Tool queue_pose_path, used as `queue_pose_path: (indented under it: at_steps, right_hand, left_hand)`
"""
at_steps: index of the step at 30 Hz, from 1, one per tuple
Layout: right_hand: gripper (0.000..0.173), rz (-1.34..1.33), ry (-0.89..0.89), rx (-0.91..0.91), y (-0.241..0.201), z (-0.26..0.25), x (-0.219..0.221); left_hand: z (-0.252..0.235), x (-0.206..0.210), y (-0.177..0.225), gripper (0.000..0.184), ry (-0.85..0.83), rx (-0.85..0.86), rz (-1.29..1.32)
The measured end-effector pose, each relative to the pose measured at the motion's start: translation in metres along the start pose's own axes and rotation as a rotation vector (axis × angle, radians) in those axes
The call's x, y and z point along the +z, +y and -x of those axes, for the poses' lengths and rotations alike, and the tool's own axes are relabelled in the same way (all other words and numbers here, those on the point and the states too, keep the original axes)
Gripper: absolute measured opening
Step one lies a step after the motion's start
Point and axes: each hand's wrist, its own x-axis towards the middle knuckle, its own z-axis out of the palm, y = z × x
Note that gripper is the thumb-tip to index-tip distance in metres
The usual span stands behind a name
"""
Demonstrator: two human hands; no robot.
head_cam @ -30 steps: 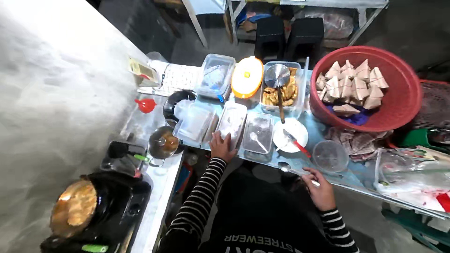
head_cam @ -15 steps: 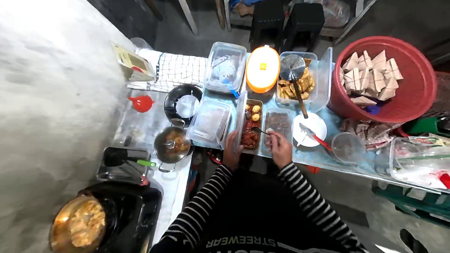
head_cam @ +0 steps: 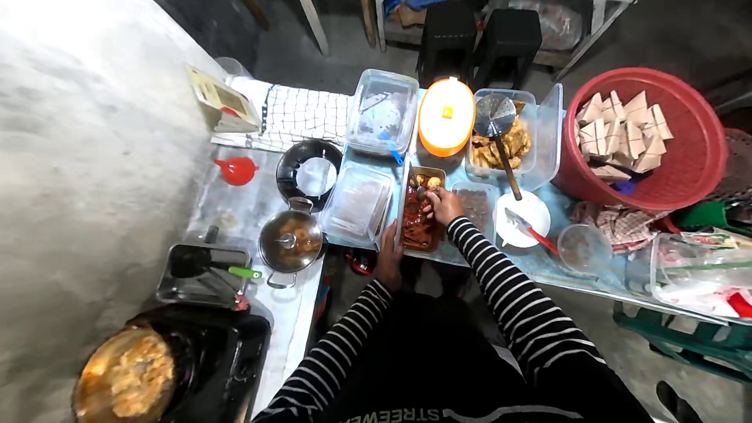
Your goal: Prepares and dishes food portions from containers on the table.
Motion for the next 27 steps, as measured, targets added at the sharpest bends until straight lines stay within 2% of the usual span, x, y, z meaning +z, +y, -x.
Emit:
queue_pose_path:
  at_steps: [10, 13, 18, 24, 27]
  right_hand:
    - [0.037, -0.095, -0.161, 0.249, -0.017, -0.028, 0.004]
    - [0.041, -0.073, -0.187, 0.273, -0.021, -0.035, 0.003]
    - [0.04, -0.087, -0.159, 0.315, -0.029, -0.032, -0.001]
    - [0.036, -0.163, -0.187, 0.336, -0.02, -0.03, -0.009]
    - [0.037, -0.22, -0.182, 0.278, -0.009, -0.021, -0.021]
  left_hand:
    - [0.007, 0.001, 0.006, 0.088, 0.03, -0.003, 0.02]
    - [0.01, 0.001, 0.016, 0.08, 0.041, -0.066, 0.026]
    - [0.013, 0.001, 0.016, 0.08, 0.06, -0.022, 0.031]
    - [0.015, 0.004, 0.01, 0.091, 0.072, 0.019, 0.041]
    - [0.014, 0.006, 0.006, 0.09, 0.068, 0.045, 0.007]
